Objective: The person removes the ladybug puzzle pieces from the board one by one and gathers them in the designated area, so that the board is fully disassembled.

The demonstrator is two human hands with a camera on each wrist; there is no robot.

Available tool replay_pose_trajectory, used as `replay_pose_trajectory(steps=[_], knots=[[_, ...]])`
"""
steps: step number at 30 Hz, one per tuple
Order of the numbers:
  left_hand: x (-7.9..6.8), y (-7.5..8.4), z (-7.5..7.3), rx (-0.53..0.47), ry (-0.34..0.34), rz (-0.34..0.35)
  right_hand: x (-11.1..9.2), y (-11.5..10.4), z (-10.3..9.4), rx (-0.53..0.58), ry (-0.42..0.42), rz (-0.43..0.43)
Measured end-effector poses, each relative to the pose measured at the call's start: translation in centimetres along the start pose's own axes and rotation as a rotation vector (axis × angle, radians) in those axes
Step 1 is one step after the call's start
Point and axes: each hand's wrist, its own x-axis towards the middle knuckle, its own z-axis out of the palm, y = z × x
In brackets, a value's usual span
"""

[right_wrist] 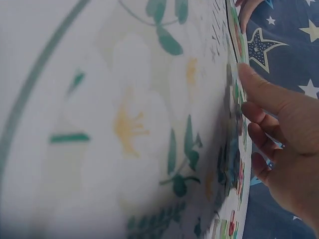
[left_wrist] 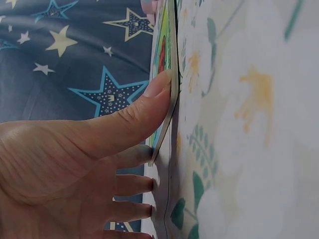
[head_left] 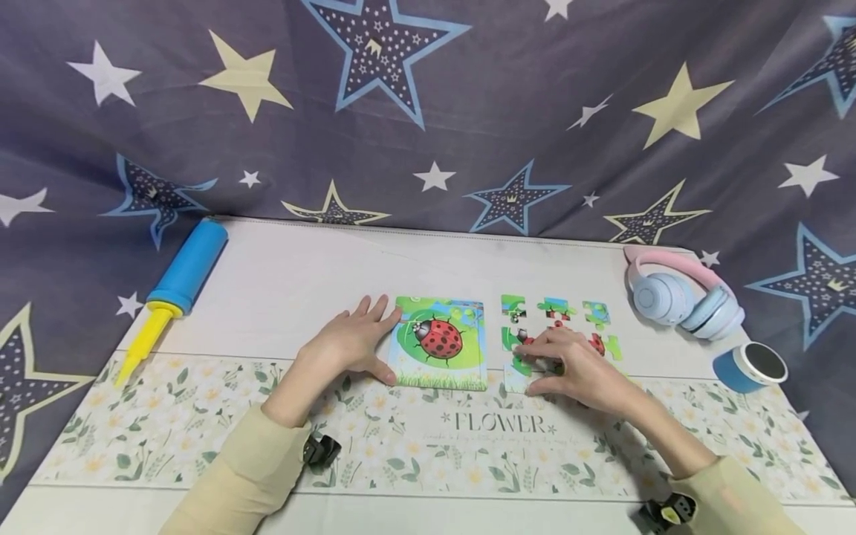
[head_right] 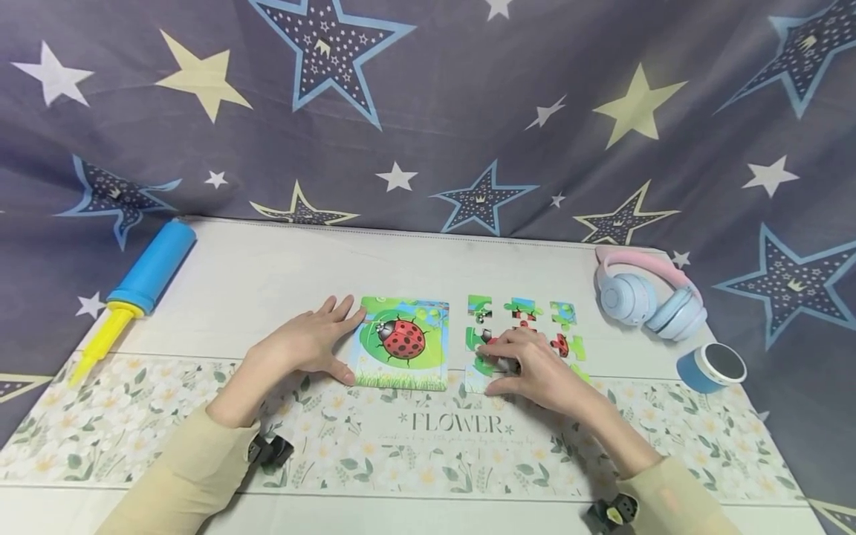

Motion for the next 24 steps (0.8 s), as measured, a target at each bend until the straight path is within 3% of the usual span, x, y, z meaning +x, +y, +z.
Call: replay_pose_trajectory(steps=[7, 15, 24], knots=[[-0.2, 0.0, 0.0, 0.002, -0.002, 0.001, 0.1, 0.5, -0.8, 0.013, 0.090, 0.003], [-0.5, 0.1, 0.1, -0.001, -0.004, 0.004, -0.1, 1.4, -1.9, 0.024, 0.138, 0.094], [-0.4, 0.0, 0.3, -0.004, -0.003, 0.011, 0.1, 2.9, -3.0, -0.023, 0.236, 0.079]])
